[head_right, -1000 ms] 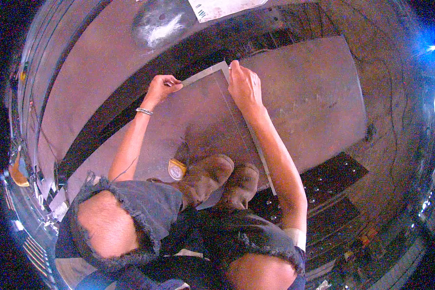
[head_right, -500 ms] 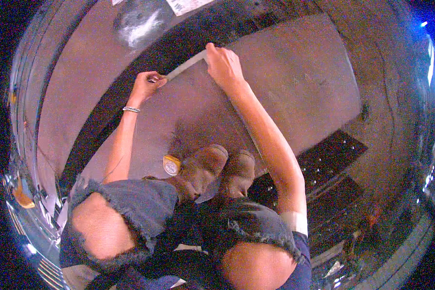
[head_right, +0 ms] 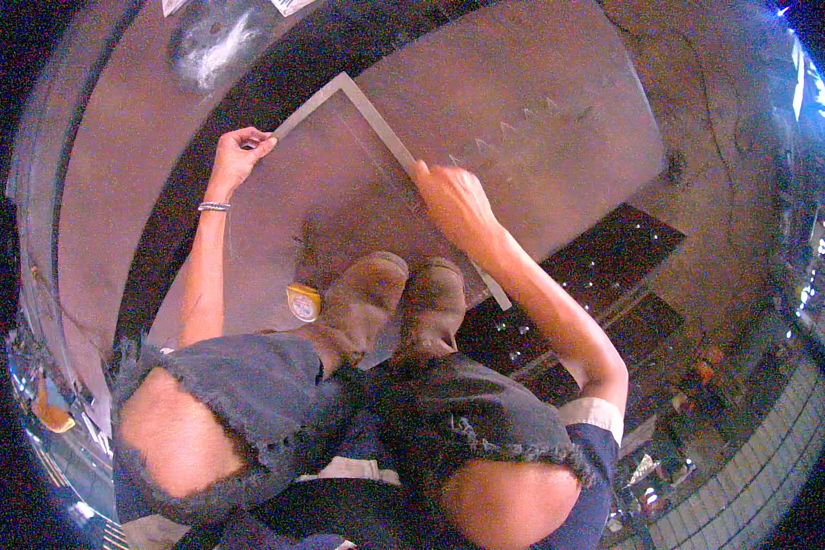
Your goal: The person measures a large metal sheet using a tape measure and marks it with a marker. They then use a straightedge to draw straight lines along the marked points on the metal sheet.
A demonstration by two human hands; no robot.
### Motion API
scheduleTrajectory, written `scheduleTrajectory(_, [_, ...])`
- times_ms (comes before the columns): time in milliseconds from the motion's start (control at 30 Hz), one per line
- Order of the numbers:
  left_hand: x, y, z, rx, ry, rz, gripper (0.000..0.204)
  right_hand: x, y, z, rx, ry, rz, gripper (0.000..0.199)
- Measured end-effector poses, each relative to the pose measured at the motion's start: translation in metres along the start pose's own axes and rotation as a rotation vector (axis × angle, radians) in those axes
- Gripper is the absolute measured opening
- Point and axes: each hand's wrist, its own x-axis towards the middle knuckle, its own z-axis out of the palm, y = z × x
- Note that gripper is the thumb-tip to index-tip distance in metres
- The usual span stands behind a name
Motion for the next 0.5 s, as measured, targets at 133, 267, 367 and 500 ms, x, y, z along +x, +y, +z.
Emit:
scheduleTrajectory(133, [0.0,0.0,0.0,-0.033,-0.002,-0.016,0.023,-0.078,0.009,0.001,-0.012,-0.116,0.121,0.016])
scheduleTrajectory(267, [-0.001,0.003,-0.002,0.004,0.018,-0.021,0.022,-0.159,0.025,0.017,-0.066,-0.239,0.189,0.017])
scheduleTrajectory(367, [0.001,-0.002,-0.001,-0.012,-0.003,-0.03,0.023,-0.213,0.034,0.029,-0.105,-0.334,0.269,0.019])
scheduleTrajectory(500, [0.001,0.002,0.001,-0.013,0.008,0.009,0.023,-0.258,0.042,0.039,-0.114,-0.313,0.411,0.016])
